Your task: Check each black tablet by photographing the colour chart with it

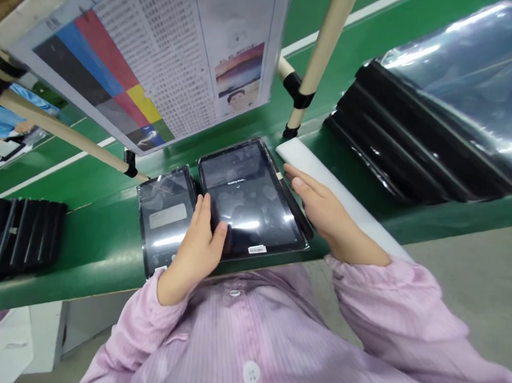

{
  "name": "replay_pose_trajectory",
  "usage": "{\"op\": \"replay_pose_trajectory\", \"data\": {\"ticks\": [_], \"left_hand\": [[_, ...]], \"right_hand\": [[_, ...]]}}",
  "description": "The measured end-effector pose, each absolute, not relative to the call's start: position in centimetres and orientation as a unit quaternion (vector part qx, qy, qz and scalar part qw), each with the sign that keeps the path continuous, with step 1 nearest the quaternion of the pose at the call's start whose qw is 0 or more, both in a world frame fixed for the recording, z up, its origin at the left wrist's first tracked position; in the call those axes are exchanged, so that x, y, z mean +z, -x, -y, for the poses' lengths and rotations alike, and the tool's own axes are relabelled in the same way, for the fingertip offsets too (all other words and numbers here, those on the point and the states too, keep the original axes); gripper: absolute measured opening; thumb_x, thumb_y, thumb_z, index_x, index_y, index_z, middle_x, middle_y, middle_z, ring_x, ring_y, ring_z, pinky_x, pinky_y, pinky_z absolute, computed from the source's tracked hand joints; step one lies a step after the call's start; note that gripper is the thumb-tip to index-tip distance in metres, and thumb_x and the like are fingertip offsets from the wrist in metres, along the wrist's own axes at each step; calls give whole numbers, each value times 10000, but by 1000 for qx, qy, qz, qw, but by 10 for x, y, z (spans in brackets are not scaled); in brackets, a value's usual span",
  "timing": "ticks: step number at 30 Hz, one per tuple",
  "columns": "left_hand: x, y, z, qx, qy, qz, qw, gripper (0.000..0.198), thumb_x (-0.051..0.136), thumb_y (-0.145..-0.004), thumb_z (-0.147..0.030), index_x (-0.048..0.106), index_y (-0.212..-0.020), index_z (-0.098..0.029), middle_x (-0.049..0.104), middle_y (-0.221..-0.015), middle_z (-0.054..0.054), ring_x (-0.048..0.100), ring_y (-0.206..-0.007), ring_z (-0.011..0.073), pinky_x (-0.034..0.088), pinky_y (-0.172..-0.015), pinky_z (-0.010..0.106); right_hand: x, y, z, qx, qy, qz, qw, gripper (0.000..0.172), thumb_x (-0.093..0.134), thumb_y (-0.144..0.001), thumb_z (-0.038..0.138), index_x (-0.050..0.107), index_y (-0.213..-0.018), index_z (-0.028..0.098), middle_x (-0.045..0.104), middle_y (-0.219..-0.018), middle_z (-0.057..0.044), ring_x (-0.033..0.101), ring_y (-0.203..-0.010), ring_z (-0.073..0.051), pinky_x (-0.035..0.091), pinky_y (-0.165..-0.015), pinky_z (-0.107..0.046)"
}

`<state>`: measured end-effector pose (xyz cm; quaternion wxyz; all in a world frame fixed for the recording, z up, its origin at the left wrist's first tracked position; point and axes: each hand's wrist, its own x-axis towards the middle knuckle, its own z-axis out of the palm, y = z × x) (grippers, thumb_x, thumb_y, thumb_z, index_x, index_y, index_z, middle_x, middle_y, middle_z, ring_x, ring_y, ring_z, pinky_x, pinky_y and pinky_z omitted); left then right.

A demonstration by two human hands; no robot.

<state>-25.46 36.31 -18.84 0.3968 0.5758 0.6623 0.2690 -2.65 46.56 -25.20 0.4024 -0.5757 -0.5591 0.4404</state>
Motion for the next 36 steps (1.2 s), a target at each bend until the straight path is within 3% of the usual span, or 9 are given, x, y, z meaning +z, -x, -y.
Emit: {"op": "replay_pose_trajectory", "data": {"ticks": [3, 7, 12, 16, 18, 23, 27, 32, 36], "left_hand": [[-203, 244, -378, 365, -491, -662, 433, 735, 548, -938, -357, 259, -1584, -157, 173, -1699, 150, 71, -1585, 266, 121, -1288, 478], [-217, 220, -382, 466, -409, -636, 459, 737, 600, -905, -312, 293, -1570, -230, 301, -1667, 103, 212, -1563, 274, 141, -1288, 488], [-201, 210, -366, 499, -433, -599, 452, 744, 638, -886, -302, 335, -1557, -190, 298, -1665, 127, 228, -1560, 276, 157, -1291, 462], [-182, 238, -331, 558, -468, -563, 391, 689, 629, -913, -311, 355, -1545, -298, 267, -1684, 38, 198, -1568, 253, 150, -1296, 459], [-178, 261, -310, 576, -467, -576, 343, 640, 611, -934, -324, 374, -1529, -339, 286, -1676, 13, 222, -1561, 251, 164, -1294, 467], [-185, 334, -279, 572, -430, -640, 279, 529, 598, -952, -380, 465, -1461, -324, 347, -1646, 36, 283, -1539, 251, 219, -1278, 464], [-216, 380, -285, 533, -430, -656, 317, 679, 618, -927, -466, 371, -1531, -278, 308, -1667, 81, 264, -1547, 261, 188, -1279, 463], [-249, 390, -303, 563, -372, -617, 406, 722, 556, -931, -523, 331, -1555, -238, 257, -1685, 106, 206, -1565, 265, 122, -1288, 438], [-244, 370, -314, 597, -367, -571, 427, 761, 582, -918, -450, 286, -1585, -232, 240, -1690, 70, 170, -1574, 237, 115, -1291, 393]], "right_hand": [[-246, 32, -468, 553, 540, 475, 420, 569, 439, -1009, 392, 467, -1510, 124, 441, -1571, -152, 462, -1435, -157, 330, -1198, -283], [-231, 28, -471, 599, 516, 458, 406, 575, 448, -1006, 424, 465, -1523, 171, 419, -1592, -103, 449, -1446, -173, 328, -1200, -303], [-195, 17, -456, 586, 580, 413, 386, 575, 613, -926, 428, 521, -1484, 322, 493, -1548, -59, 578, -1332, -236, 432, -1131, -409], [-170, 44, -427, 563, 527, 475, 424, 576, 709, -832, 443, 587, -1395, 431, 443, -1583, 39, 437, -1457, -223, 379, -1192, -429], [-170, 73, -413, 581, 473, 495, 440, 660, 721, -803, 470, 538, -1435, 423, 407, -1605, 55, 348, -1509, -217, 325, -1231, -438], [-202, 158, -404, 632, 394, 542, 389, 945, 670, -795, 600, 263, -1599, 314, 264, -1675, -34, 303, -1531, -237, 217, -1272, -476], [-228, 192, -414, 567, 459, 602, 324, 967, 666, -793, 607, 298, -1597, 217, 138, -1701, -77, 115, -1579, -224, 72, -1284, -413], [-239, 192, -419, 629, 476, 528, 315, 807, 584, -863, 592, 349, -1573, 289, 404, -1610, -43, 393, -1483, -230, 271, -1236, -481], [-232, 183, -412, 650, 480, 480, 342, 713, 634, -861, 536, 438, -1522, 354, 450, -1579, 11, 400, -1479, -221, 316, -1228, -448]]}}
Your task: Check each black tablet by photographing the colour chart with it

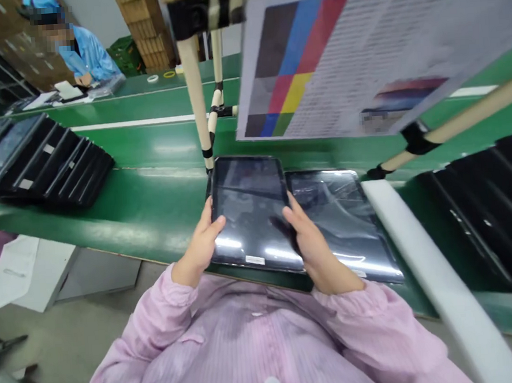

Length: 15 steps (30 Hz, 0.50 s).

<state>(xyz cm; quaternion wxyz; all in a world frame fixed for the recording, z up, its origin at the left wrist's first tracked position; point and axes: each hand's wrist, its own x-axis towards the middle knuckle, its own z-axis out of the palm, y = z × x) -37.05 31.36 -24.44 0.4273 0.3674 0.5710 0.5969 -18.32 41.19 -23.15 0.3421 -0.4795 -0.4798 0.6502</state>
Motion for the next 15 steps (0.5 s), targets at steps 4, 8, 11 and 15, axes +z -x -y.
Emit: {"op": "replay_pose_trajectory", "data": {"ticks": [4, 8, 11, 15], "left_hand": [[-217, 372, -303, 631, -389, -506, 441, 736, 607, -917, -418, 316, -1582, -297, 355, -1647, 13, 294, -1537, 218, 207, -1280, 365], [-202, 412, -265, 673, -358, -482, 431, 720, 644, -910, -423, 367, -1560, -285, 398, -1628, 9, 328, -1522, 237, 259, -1266, 376], [-210, 464, -234, 692, -301, -519, 401, 693, 656, -882, -443, 445, -1519, -270, 446, -1599, 45, 400, -1481, 291, 327, -1233, 434], [-234, 534, -208, 660, -266, -635, 301, 676, 619, -846, -483, 533, -1461, -216, 541, -1522, 74, 489, -1414, 327, 404, -1181, 458]], "right_hand": [[-207, 185, -391, 628, 505, 468, 362, 708, 662, -844, 523, 454, -1508, 393, 459, -1576, 18, 418, -1469, -245, 325, -1229, -434], [-193, 220, -364, 637, 455, 521, 342, 872, 602, -862, 577, 208, -1613, 380, 355, -1640, -3, 371, -1497, -247, 306, -1238, -461], [-204, 272, -349, 617, 382, 608, 323, 1027, 620, -828, 608, 91, -1640, 269, 121, -1711, -33, 130, -1579, -219, 115, -1288, -434], [-232, 352, -336, 639, 356, 637, 242, 1154, 628, -804, 610, -37, -1637, 168, -51, -1712, -85, -37, -1587, -193, 4, -1284, -394]]}}
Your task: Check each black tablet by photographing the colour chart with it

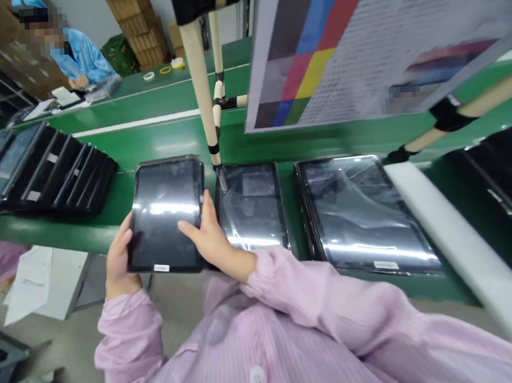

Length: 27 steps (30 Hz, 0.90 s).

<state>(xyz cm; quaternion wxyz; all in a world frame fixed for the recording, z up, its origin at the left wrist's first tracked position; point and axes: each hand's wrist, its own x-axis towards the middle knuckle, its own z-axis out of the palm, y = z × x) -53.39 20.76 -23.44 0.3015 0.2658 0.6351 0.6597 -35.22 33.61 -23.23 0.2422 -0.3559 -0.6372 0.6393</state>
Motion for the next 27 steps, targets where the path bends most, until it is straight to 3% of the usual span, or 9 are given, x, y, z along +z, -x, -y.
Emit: {"op": "replay_pose_trajectory", "data": {"ticks": [5, 9, 11, 15, 19, 22, 25, 27], "left_hand": [[-264, 583, -200, 521, -305, -755, 256, 768, 491, -867, -578, 457, -1512, -162, 564, -1493, 120, 560, -1347, 336, 475, -1109, 493], [-265, 597, -205, 393, -348, -816, 242, 638, 490, -901, -585, 550, -1435, -241, 665, -1376, 92, 608, -1288, 338, 493, -1078, 525], [-257, 598, -217, 326, -379, -839, 215, 604, 508, -911, -536, 530, -1443, -251, 630, -1422, 96, 539, -1363, 351, 407, -1148, 566], [-238, 577, -273, 213, -484, -838, 134, 730, 565, -890, -466, 389, -1525, -153, 392, -1612, 171, 266, -1535, 361, 190, -1249, 577], [-234, 543, -348, 111, -577, -804, 90, 774, 625, -857, -486, 387, -1521, -166, 344, -1632, 182, 231, -1536, 394, 135, -1237, 617], [-235, 534, -387, 46, -601, -795, 67, 720, 692, -795, -425, 499, -1414, -112, 508, -1474, 240, 396, -1421, 443, 222, -1192, 628], [-232, 538, -404, -1, -614, -787, 56, 478, 674, -789, -351, 630, -1199, -109, 632, -1231, 211, 543, -1236, 402, 390, -1096, 541], [-228, 542, -407, -17, -621, -782, 49, 367, 654, -800, -346, 655, -1101, -137, 644, -1143, 175, 564, -1166, 369, 432, -1053, 505]], "right_hand": [[-258, 408, -326, 694, 389, 587, 149, 1107, 562, -872, 569, -98, -1622, 91, -120, -1698, -130, -65, -1584, -200, 28, -1285, -386], [-257, 405, -326, 713, 383, 571, 137, 1086, 614, -859, 523, -4, -1632, 77, -56, -1695, -153, -15, -1586, -230, 50, -1286, -411], [-249, 393, -327, 718, 374, 570, 138, 1055, 652, -842, 485, 85, -1634, 78, 14, -1694, -155, 44, -1585, -242, 81, -1287, -415], [-227, 360, -327, 706, 311, 625, 117, 870, 631, -857, 432, 307, -1599, 114, 260, -1657, -143, 273, -1537, -305, 238, -1261, -463], [-200, 312, -331, 675, 232, 694, 93, 856, 590, -884, 495, 324, -1588, 88, 391, -1590, -166, 446, -1440, -353, 392, -1178, -505], [-181, 263, -344, 641, 180, 732, 145, 731, 583, -898, 477, 405, -1559, 221, 508, -1524, -83, 606, -1291, -322, 503, -1074, -515], [-173, 205, -363, 624, 246, 712, 209, 603, 606, -891, 451, 528, -1472, 313, 569, -1473, -30, 639, -1249, -299, 552, -1017, -523], [-173, 168, -376, 620, 318, 671, 254, 520, 613, -895, 461, 600, -1399, 332, 619, -1421, -23, 633, -1263, -282, 543, -1042, -529]]}}
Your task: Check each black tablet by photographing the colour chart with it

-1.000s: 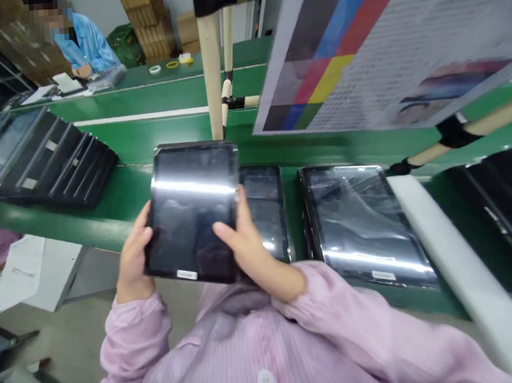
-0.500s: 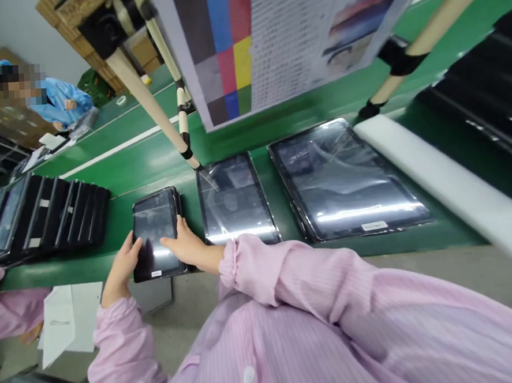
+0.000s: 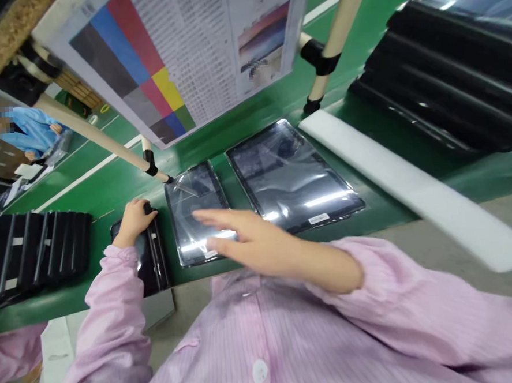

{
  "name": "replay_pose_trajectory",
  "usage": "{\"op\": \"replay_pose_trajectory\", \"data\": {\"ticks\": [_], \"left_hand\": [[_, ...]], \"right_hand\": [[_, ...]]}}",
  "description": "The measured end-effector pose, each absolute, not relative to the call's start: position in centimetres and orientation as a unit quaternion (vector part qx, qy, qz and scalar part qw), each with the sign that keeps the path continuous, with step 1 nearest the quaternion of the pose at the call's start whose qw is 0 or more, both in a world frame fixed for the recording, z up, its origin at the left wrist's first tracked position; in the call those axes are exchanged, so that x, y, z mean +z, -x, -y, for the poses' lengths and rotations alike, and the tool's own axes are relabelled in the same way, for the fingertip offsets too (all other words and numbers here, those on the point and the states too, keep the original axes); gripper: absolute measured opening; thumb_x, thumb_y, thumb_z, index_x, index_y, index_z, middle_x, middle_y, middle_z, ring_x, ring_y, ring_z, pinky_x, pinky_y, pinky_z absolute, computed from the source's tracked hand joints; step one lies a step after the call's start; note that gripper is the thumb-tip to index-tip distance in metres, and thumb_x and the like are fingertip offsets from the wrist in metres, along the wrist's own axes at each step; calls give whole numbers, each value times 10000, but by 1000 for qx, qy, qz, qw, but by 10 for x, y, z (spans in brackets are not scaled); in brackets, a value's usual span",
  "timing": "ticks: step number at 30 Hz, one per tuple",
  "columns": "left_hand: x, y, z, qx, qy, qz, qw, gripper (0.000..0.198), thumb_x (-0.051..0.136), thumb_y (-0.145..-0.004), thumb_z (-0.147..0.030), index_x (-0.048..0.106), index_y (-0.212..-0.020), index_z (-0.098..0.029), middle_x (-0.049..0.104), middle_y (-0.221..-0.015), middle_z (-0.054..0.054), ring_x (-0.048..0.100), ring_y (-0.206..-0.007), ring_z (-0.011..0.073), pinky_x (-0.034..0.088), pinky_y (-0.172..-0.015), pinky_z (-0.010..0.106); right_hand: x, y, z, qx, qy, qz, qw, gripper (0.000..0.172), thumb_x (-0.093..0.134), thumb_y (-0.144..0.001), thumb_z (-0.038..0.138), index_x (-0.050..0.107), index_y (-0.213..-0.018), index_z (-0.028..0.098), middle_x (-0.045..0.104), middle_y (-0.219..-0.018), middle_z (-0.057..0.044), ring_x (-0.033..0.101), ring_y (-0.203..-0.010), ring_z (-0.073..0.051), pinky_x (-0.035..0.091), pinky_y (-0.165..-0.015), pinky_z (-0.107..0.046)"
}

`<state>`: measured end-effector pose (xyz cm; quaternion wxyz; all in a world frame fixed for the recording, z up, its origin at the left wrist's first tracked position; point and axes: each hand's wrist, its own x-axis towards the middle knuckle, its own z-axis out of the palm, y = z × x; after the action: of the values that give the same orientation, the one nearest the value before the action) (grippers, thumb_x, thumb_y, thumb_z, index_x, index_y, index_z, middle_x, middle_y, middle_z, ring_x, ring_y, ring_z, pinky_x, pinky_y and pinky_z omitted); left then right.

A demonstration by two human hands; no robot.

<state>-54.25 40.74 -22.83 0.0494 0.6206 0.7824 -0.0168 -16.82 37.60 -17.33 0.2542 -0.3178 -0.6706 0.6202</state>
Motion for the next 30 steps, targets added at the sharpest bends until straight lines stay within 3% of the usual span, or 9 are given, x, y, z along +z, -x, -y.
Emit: {"op": "replay_pose_trajectory", "data": {"ticks": [4, 10, 15, 18, 21, 25, 27, 30], "left_hand": [[-218, 549, -408, -23, -626, -778, 41, 273, 607, -841, -363, 653, -1009, -152, 640, -1076, 155, 575, -1101, 330, 448, -1026, 478], [-217, 555, -401, -37, -635, -765, 102, 401, 613, -848, -474, 669, -1124, -189, 704, -1115, 92, 640, -1035, 268, 486, -974, 380], [-227, 549, -395, -20, -606, -793, 68, 358, 556, -874, -418, 681, -1080, -154, 685, -1096, 140, 619, -1081, 310, 481, -984, 450], [-225, 531, -395, 0, -592, -805, 44, 283, 540, -869, -322, 688, -1050, -162, 676, -1048, 135, 621, -1070, 344, 464, -994, 539], [-215, 492, -407, 40, -607, -794, 9, 363, 494, -887, -248, 646, -1204, -159, 638, -1187, 165, 577, -1171, 375, 392, -1055, 617], [-204, 413, -443, 90, -689, -719, 8, 406, 440, -955, -271, 575, -1326, -178, 579, -1350, 143, 501, -1312, 282, 358, -1146, 451], [-206, 379, -465, 96, -715, -692, 23, 382, 481, -947, -295, 591, -1295, -180, 596, -1342, 125, 520, -1297, 257, 364, -1143, 396], [-215, 352, -490, 97, -699, -707, 35, 308, 563, -880, -275, 630, -1148, -139, 661, -1154, 153, 601, -1155, 294, 442, -1043, 428]], "right_hand": [[-179, 113, -391, 592, 433, 594, 331, 379, 625, -901, 518, 694, -1236, 357, 724, -1245, -25, 668, -1208, -254, 523, -1078, -518], [-179, 89, -394, 566, 491, 565, 345, 335, 599, -899, 578, 749, -1109, 365, 739, -1196, -38, 690, -1146, -276, 513, -1067, -546], [-174, 81, -399, 544, 500, 579, 344, 337, 599, -884, 569, 763, -1084, 353, 749, -1159, -34, 699, -1104, -274, 560, -985, -496], [-180, 66, -415, 432, 526, 635, 364, 331, 571, -900, 511, 760, -1086, 313, 758, -1108, -43, 704, -1053, -260, 546, -979, -470], [-197, 52, -447, 239, 577, 712, 320, 466, 509, -913, 489, 725, -1204, 195, 696, -1267, -126, 642, -1179, -315, 473, -1074, -512], [-224, 49, -499, 200, 546, 796, 171, 786, 497, -906, 492, 443, -1493, -28, 432, -1544, -262, 425, -1426, -413, 350, -1190, -544], [-234, 53, -518, 229, 551, 785, 167, 866, 558, -879, 503, 347, -1556, 5, 408, -1574, -228, 427, -1432, -396, 371, -1183, -521], [-244, 58, -531, 249, 598, 732, 211, 839, 660, -822, 502, 447, -1516, 80, 562, -1461, -179, 572, -1291, -378, 468, -1089, -512]]}}
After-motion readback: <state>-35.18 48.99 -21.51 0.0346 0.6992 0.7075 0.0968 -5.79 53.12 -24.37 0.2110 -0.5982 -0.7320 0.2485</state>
